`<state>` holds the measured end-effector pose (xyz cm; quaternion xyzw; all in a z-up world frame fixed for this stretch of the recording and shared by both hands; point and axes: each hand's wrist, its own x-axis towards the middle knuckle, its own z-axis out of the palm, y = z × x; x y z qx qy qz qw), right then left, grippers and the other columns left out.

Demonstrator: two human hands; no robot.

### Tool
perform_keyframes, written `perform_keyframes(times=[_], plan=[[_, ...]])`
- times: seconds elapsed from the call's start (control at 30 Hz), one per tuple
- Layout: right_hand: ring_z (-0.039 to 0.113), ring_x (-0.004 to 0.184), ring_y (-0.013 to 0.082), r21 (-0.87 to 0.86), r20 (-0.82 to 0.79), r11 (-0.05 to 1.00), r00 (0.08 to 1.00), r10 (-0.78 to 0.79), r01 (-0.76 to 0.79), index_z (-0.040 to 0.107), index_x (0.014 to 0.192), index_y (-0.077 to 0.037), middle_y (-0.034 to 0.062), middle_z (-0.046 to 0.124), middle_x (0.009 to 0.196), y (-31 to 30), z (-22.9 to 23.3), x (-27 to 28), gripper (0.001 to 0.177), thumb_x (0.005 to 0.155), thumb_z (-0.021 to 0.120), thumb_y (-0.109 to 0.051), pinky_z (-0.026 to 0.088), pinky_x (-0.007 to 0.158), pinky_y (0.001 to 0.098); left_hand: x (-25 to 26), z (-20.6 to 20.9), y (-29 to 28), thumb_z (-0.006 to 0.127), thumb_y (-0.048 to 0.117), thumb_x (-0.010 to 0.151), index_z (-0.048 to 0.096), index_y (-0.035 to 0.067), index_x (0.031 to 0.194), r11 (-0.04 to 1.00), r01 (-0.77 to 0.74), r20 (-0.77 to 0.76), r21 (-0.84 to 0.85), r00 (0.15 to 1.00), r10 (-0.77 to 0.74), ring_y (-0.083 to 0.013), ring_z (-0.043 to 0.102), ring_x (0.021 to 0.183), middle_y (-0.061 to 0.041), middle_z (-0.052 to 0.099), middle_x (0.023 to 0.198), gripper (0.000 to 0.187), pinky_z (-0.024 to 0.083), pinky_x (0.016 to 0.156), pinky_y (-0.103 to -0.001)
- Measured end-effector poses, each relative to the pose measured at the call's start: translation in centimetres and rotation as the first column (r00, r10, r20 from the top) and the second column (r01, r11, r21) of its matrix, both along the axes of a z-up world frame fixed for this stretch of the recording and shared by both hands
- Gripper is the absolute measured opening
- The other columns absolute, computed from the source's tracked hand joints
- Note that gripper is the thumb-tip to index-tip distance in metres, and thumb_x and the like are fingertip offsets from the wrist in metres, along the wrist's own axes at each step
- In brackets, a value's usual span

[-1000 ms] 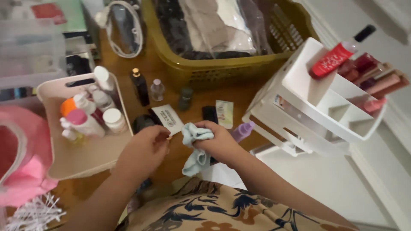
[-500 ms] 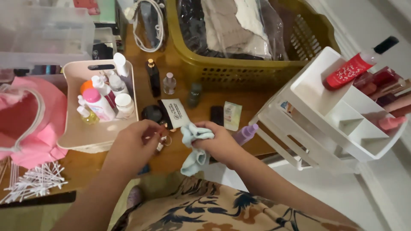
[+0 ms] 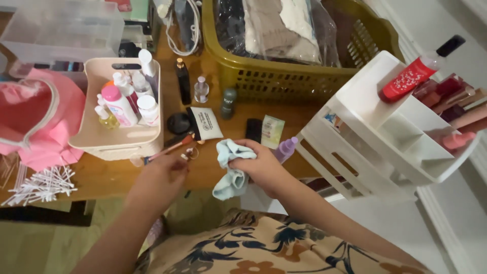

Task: Organizing and cleaning various cosmetic bottles, lipsticks, and containers on a desk and placing them into organizers.

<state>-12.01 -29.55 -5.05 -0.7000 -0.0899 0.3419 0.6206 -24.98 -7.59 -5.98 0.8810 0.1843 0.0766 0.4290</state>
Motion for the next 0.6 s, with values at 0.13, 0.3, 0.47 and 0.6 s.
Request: perform_keyframes(times=[0.13,0.3,0.47,0.6], plan=[[0.069,0.09,0.0163,-0.01,-0.02,1.0,1.0,-0.009,0.009,0.063,0.132,-0.01,0.0046,0.072,0.108,-0.8,0.3,-0.8,0.06,0.074,0.077,-0.015,0.057,0.073,0.033,-1.1,-4.1,1.1,0.069,0.016,0.089,0.074,0.007,0.104,0.975,-0.14,0.066,0.175,0.989,0.13,-0.0401,0.068,0.1,-0.019,0.072,0.107,0.018,0.054,0.088,-0.047],[0.069,0.089,0.0157,-0.053,-0.045,0.999,0.999,-0.001,-0.002,0.062,0.135,-0.012,0.0038,0.072,0.107,-1.4,0.9,-1.3,0.062,0.075,0.077,-0.017,0.055,0.071,0.0324,-2.3,-6.3,2.0,0.074,0.013,0.08,0.07,0.007,0.11,0.939,-0.214,0.075,0.268,0.977,0.201,-0.0408,0.064,0.106,-0.019,0.067,0.117,0.031,0.052,0.091,-0.048],[0.068,0.089,0.0154,-0.061,-0.048,0.998,0.999,0.006,-0.009,0.062,0.136,-0.012,0.0039,0.072,0.108,-1.8,0.5,-1.6,0.063,0.075,0.077,-0.018,0.055,0.072,0.0321,-2.8,-7.6,3.2,0.075,0.013,0.084,0.071,0.006,0.112,0.9,-0.388,0.078,0.197,0.922,0.38,-0.038,0.068,0.1,-0.019,0.07,0.109,0.03,0.054,0.087,-0.048],[0.069,0.09,0.015,-0.052,-0.061,0.999,0.998,0.005,-0.008,0.061,0.136,-0.012,0.0034,0.071,0.109,-1.8,-0.2,-2.0,0.063,0.075,0.077,-0.017,0.056,0.073,0.0324,-3.6,-8.5,4.7,0.073,0.014,0.088,0.066,-0.002,0.108,0.863,-0.503,0.151,0.049,0.858,0.492,-0.0348,0.072,0.094,-0.021,0.071,0.106,0.026,0.056,0.083,-0.047]])
